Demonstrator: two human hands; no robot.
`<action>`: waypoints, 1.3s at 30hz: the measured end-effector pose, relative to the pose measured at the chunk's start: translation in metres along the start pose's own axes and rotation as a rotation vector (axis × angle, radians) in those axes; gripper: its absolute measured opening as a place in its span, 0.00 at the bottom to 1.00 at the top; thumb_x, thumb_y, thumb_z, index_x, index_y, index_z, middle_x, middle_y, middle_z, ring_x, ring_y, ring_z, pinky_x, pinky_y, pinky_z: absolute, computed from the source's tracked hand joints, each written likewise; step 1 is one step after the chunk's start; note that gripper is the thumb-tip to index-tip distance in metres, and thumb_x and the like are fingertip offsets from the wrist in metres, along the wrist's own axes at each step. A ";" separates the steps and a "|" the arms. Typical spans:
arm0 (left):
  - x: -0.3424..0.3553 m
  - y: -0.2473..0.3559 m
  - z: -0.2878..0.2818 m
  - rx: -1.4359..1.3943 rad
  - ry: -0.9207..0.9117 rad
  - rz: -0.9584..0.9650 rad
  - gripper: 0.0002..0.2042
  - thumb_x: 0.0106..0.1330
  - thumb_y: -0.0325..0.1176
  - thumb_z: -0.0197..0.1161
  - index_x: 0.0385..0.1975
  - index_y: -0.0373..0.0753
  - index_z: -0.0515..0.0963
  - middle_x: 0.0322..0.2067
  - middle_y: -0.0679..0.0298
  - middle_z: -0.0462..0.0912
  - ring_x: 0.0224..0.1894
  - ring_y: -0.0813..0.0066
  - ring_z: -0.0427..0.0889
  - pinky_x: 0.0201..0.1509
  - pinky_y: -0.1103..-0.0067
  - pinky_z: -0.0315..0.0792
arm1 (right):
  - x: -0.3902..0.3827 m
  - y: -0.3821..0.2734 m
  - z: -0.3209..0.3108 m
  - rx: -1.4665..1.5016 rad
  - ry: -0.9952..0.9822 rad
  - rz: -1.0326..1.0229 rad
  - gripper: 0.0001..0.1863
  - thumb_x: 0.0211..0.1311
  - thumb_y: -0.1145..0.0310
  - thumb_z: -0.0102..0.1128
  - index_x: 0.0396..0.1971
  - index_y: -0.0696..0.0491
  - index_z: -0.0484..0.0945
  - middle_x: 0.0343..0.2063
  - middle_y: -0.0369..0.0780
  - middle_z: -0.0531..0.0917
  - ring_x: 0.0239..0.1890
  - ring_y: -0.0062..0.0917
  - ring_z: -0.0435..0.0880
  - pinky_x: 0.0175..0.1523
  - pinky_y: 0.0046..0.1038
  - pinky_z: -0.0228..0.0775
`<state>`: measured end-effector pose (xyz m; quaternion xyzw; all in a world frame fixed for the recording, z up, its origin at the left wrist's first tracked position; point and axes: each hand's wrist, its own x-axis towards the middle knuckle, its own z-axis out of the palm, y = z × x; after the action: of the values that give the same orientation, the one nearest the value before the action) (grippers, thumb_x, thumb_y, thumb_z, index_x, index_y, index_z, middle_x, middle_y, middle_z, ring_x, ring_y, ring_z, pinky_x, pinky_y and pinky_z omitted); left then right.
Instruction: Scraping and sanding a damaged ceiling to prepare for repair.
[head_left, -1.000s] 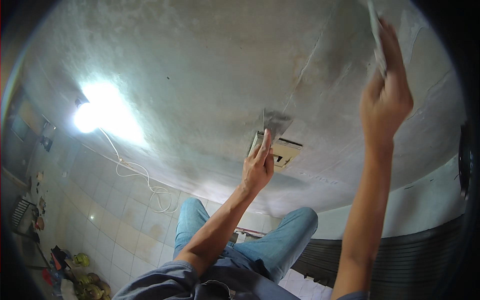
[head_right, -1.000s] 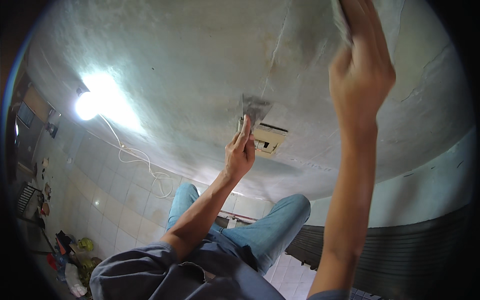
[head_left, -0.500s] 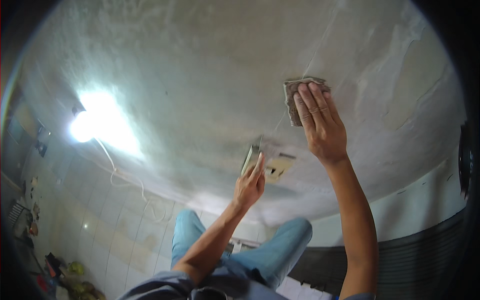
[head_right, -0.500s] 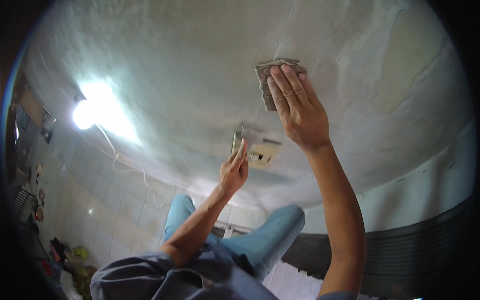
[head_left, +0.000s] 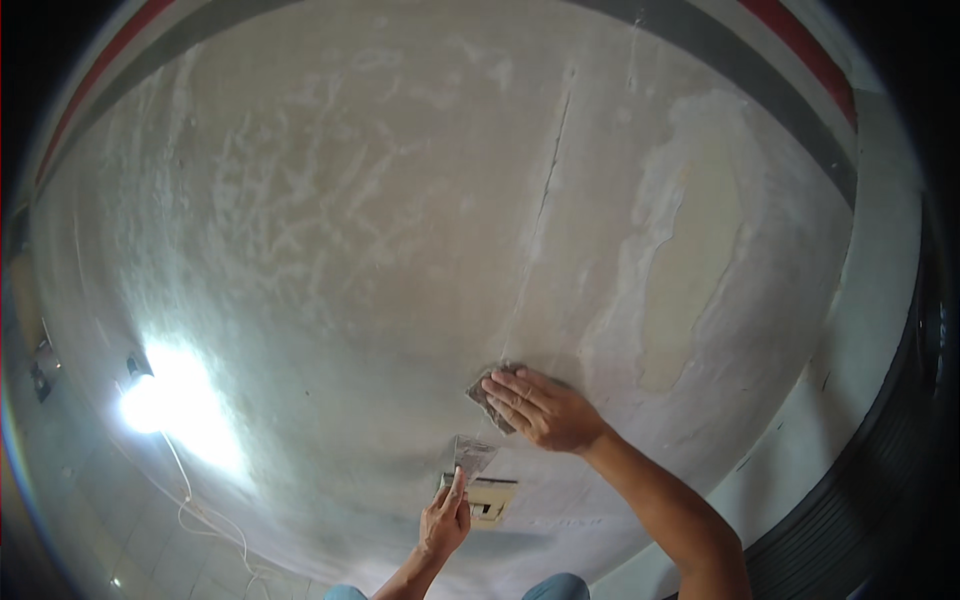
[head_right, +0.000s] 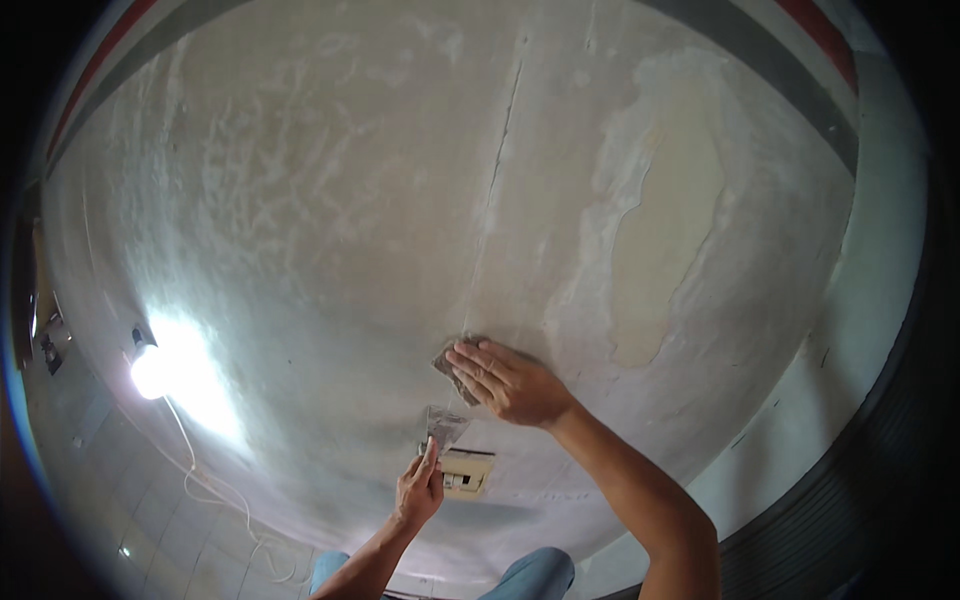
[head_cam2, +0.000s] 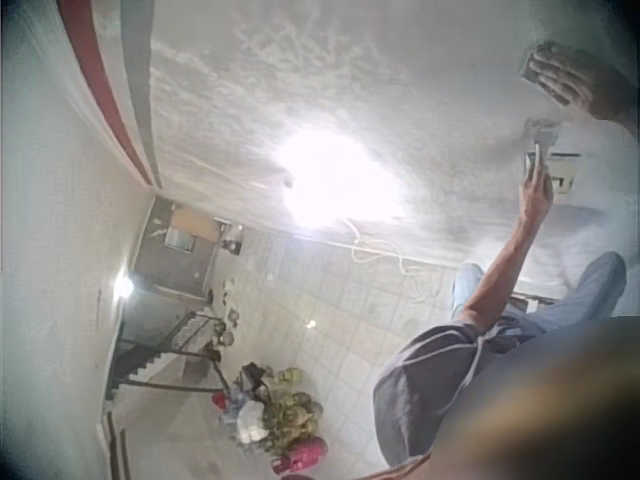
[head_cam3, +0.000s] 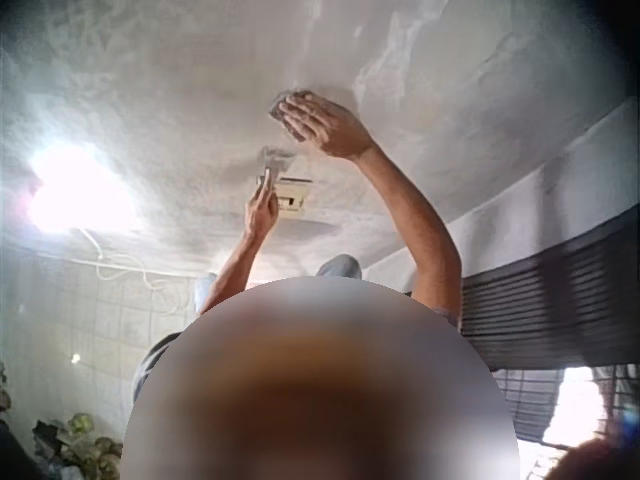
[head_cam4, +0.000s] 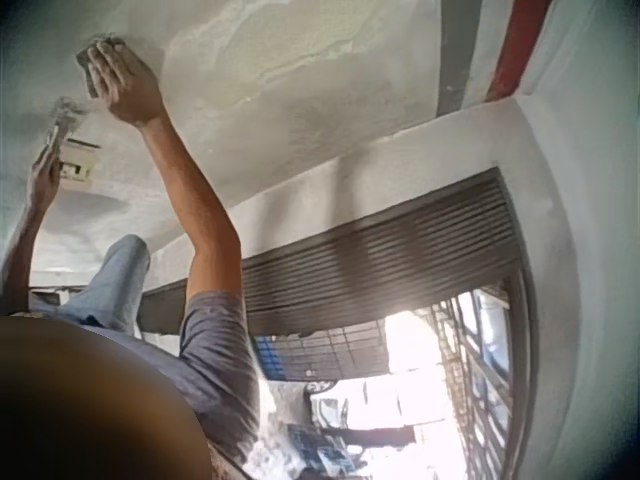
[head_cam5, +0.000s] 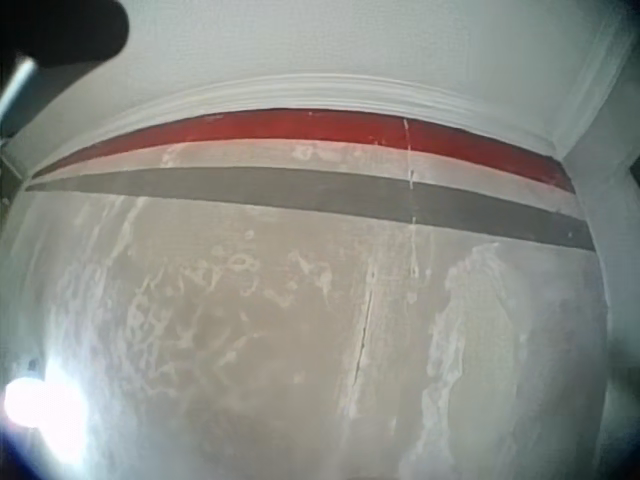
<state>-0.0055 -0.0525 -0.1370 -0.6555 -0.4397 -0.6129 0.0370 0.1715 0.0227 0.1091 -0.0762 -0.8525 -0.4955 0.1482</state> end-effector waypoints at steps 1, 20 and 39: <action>0.010 0.003 -0.004 0.016 -0.012 0.000 0.29 0.68 0.25 0.58 0.71 0.40 0.66 0.30 0.54 0.82 0.29 0.54 0.83 0.29 0.64 0.78 | 0.009 0.018 -0.006 -0.047 0.062 0.016 0.20 0.68 0.71 0.54 0.58 0.57 0.79 0.66 0.41 0.75 0.71 0.34 0.70 0.74 0.36 0.65; 0.177 0.081 -0.048 -0.062 0.105 0.131 0.27 0.68 0.22 0.59 0.69 0.40 0.69 0.24 0.52 0.80 0.23 0.57 0.81 0.29 0.71 0.76 | 0.101 0.217 -0.100 -0.254 0.399 0.283 0.22 0.68 0.73 0.52 0.61 0.57 0.74 0.67 0.46 0.73 0.70 0.37 0.71 0.74 0.37 0.64; 0.283 0.119 -0.083 -0.093 0.100 0.246 0.27 0.67 0.17 0.54 0.68 0.39 0.71 0.21 0.50 0.76 0.20 0.68 0.75 0.29 0.77 0.71 | 0.097 0.262 -0.112 -0.336 0.524 0.733 0.24 0.66 0.75 0.48 0.61 0.61 0.73 0.65 0.47 0.74 0.70 0.39 0.71 0.74 0.38 0.63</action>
<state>-0.0343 -0.0235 0.1787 -0.6741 -0.3245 -0.6554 0.1034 0.1725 0.0542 0.4085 -0.2671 -0.6116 -0.5441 0.5085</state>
